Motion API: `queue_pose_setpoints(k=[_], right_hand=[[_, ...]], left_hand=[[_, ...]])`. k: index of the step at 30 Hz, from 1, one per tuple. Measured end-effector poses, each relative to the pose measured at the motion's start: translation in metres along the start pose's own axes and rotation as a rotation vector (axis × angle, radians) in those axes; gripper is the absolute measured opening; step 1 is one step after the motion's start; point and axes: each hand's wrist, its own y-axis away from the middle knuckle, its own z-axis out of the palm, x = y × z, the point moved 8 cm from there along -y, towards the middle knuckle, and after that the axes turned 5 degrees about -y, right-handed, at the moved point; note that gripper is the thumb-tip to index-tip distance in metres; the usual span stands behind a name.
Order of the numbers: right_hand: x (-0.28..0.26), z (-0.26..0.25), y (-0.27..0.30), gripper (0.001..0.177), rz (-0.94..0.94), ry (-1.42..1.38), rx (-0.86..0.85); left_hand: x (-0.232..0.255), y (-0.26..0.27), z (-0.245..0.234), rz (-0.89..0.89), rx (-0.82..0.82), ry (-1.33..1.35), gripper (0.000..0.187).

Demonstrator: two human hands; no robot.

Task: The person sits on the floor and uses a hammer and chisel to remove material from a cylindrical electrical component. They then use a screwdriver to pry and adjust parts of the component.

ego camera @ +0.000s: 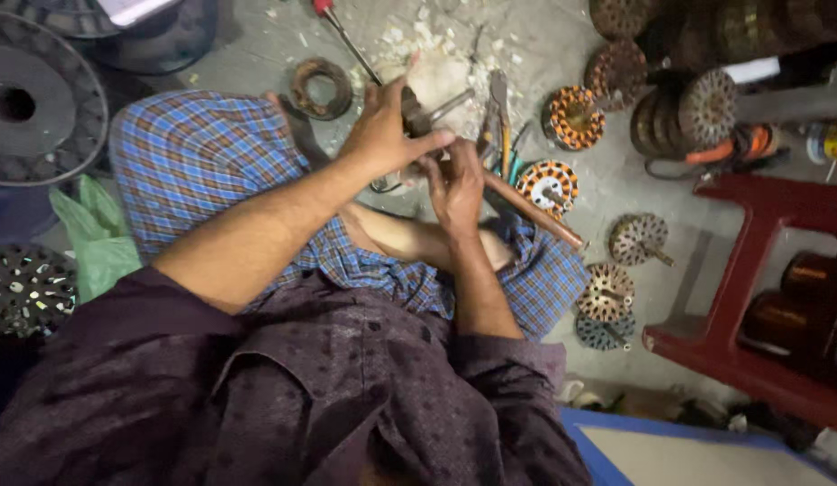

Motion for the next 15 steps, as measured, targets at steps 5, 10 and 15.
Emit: queue_pose_setpoints(k=[5,10,15], right_hand=[[-0.028,0.024,0.008,0.028,-0.127,-0.053,-0.36],[-0.025,0.002,-0.018,0.027,0.491,-0.411,-0.5],[-0.062,-0.012,-0.113,0.018,0.205,-0.203,-0.285]], left_hand=[[-0.018,0.001,0.0,-0.182,-0.065,-0.074,0.057],[0.009,0.008,-0.006,-0.021,0.012,-0.017,0.038],[0.02,0.007,0.012,0.037,-0.234,0.214,0.027]])
